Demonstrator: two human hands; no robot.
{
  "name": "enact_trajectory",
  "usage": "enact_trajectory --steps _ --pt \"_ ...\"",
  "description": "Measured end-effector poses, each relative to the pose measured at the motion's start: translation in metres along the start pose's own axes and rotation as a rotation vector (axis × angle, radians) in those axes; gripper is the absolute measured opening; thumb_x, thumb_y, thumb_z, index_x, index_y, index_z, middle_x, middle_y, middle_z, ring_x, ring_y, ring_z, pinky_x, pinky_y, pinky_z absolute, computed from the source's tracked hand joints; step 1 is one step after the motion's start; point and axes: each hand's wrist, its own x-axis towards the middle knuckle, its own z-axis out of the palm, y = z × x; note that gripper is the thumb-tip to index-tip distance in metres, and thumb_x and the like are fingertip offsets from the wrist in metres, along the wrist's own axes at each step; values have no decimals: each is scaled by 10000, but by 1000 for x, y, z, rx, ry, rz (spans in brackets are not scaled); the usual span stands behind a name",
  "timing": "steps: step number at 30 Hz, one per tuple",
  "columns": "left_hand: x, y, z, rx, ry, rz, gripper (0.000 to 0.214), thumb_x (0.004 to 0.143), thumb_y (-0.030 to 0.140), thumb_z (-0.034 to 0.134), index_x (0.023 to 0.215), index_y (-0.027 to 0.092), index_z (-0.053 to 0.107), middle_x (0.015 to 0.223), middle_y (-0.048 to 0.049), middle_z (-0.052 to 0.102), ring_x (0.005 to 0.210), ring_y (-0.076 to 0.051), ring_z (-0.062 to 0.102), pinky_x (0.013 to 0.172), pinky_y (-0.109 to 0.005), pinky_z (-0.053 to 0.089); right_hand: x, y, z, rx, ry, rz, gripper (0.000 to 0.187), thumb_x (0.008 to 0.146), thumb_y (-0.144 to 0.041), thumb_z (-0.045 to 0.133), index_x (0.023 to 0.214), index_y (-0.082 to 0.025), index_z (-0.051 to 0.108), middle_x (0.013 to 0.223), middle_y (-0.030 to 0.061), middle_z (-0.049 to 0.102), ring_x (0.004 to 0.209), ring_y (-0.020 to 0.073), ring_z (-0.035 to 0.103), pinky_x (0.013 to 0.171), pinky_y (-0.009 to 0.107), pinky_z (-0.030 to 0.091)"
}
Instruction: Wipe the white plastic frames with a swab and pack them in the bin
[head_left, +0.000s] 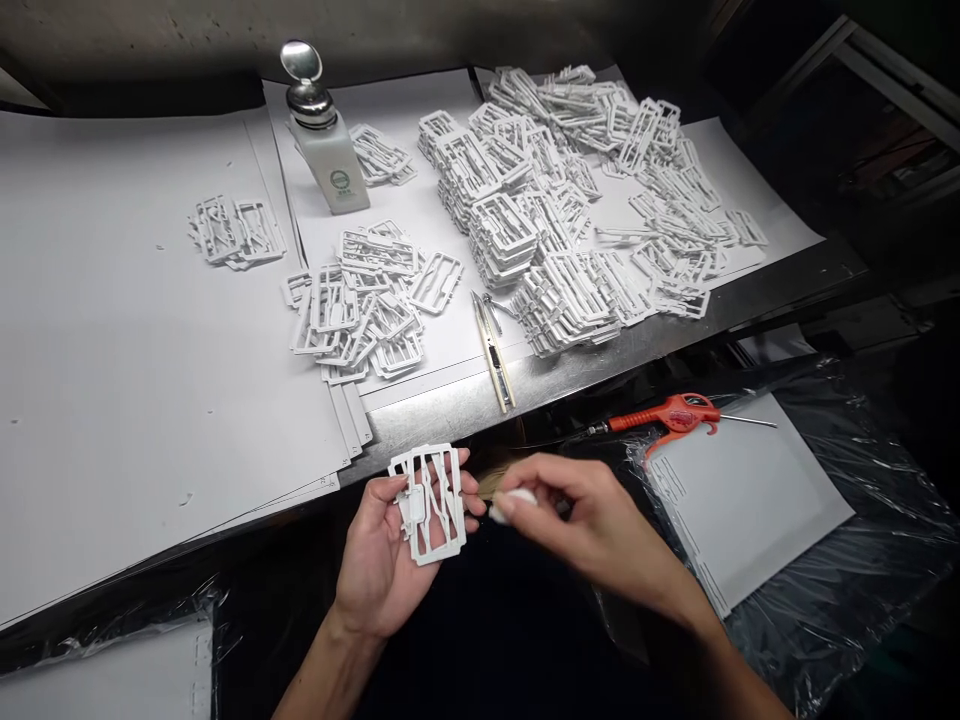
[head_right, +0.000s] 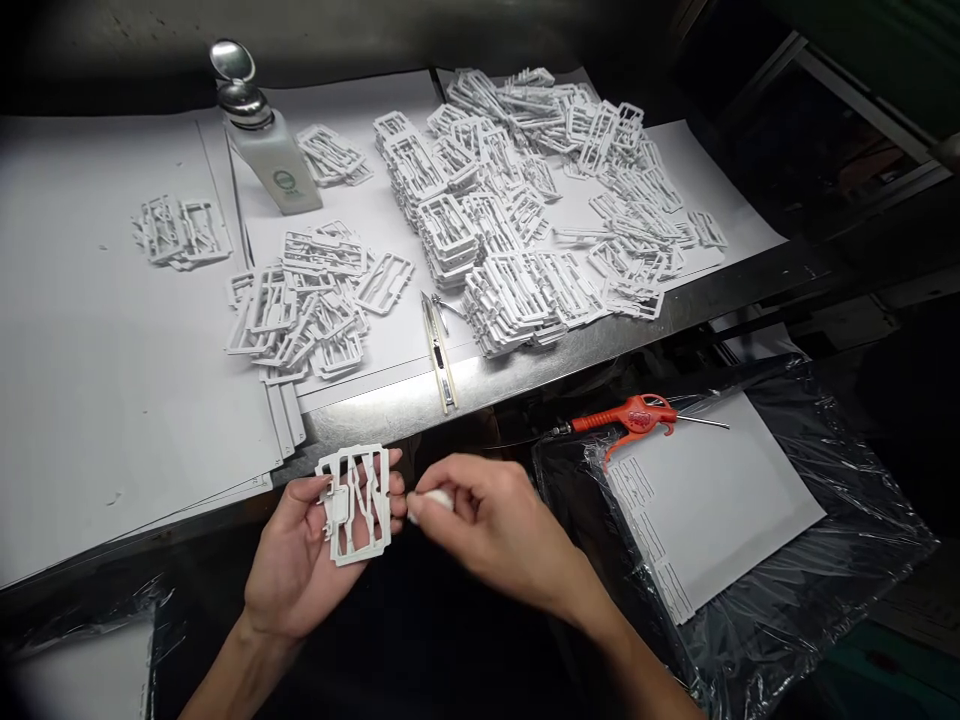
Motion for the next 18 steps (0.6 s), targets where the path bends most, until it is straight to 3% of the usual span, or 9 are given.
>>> enact_trajectory --steps 3,6,10,13,15,18 --pt "0 0 -2 -2 -10 -18 492 879 342 344 1129 6 603 922 -179 659 805 -249 619 748 -338 486 9 8 -2 76 179 32 157 849 -310 567 871 -168 632 663 -17 558 579 91 468 518 196 374" --pt "2 -2 0 -1 -7 -15 472 880 332 349 1060 8 643 898 -181 668 794 -250 625 759 -337 485 21 11 5 101 252 -26 159 843 -298 579 907 -163 632 745 15 609 648 117 535 576 216 427" --pt "3 -7 3 3 31 9 410 873 298 378 941 40 688 852 -148 682 766 -248 635 746 -347 500 33 5 22 -1 274 -174 144 858 -258 559 945 -169 632 817 28 603 667 110 550 623 223 441" --pt "2 -10 3 -11 123 40 330 864 254 418 867 92 706 821 -95 692 776 -228 638 749 -331 508 39 -1 30 -94 205 -288 138 864 -236 545 946 -163 629 845 31 596 702 108 557 670 220 446" --pt "1 -10 3 -1 150 41 323 863 253 425 866 91 705 828 -96 695 805 -235 638 759 -333 509 39 0 28 -165 176 -295 123 865 -221 536 911 -160 632 837 31 596 702 111 552 665 224 441" --pt "0 -6 2 32 89 0 396 874 295 398 1001 36 669 915 -148 685 845 -265 633 770 -363 509 36 6 15 -216 233 -198 98 850 -208 549 868 -166 636 807 23 595 651 108 526 617 227 425"
